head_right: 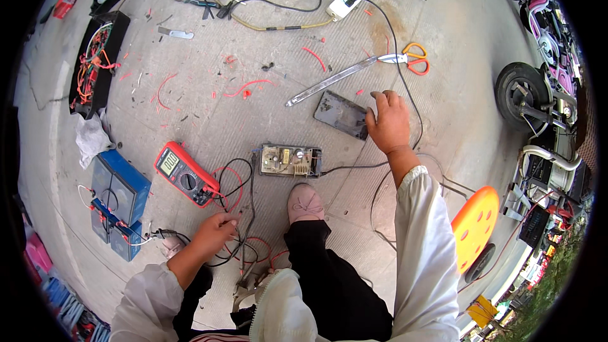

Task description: The person tests a battery pack and a small electronic module using a multimeter and pliers. They connect wires to the battery terminals, measure voltage, strip wire ends, and reattach connections to the module.

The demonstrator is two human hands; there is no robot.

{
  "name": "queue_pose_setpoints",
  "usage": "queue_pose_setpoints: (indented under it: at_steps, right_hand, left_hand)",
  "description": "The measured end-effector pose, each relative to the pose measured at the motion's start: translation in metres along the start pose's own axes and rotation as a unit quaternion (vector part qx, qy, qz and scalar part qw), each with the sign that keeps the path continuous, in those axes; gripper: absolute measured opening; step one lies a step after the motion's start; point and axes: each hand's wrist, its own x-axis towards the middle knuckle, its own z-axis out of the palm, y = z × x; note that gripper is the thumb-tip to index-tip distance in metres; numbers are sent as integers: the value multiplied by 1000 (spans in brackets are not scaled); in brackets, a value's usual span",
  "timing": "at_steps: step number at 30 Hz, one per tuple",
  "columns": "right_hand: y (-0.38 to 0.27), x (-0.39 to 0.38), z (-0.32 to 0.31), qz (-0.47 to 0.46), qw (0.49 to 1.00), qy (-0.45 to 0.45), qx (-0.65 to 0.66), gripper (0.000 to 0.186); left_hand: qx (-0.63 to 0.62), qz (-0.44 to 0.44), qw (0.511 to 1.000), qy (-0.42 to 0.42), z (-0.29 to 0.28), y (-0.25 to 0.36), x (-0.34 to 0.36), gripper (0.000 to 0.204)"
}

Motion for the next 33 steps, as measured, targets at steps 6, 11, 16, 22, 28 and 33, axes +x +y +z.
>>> queue_pose_setpoints:
  at_steps: [6, 11, 16, 22, 28, 33]
  right_hand:
    - [26, 148, 7, -38, 980, 13, -194, 39]
    - [26, 244, 56, -93, 953, -6, -288, 49]
    - [14, 290, 115, -122, 924, -68, -357, 47]
    - [74, 272, 110, -78, 937, -159, -301, 41]
    - [-2, 180, 94, -107, 901, -281, -314, 45]
    - [-13, 121, 85, -188, 858, -166, -448, 45]
  left_hand:
    - [-98, 16, 995, 34, -101, 98, -148, 28]
    - [-209, -19, 938, 276, -142, 109, -232, 28]
    - [-257, -51, 903, 341, -147, 83, -225, 25]
    - [-272, -40, 930, 244, -166, 34, -251, 22]
    - [-281, -51, 923, 259, -160, 36, -297, 24]
    - [-284, -8, 936, 208, -163, 40, -301, 25]
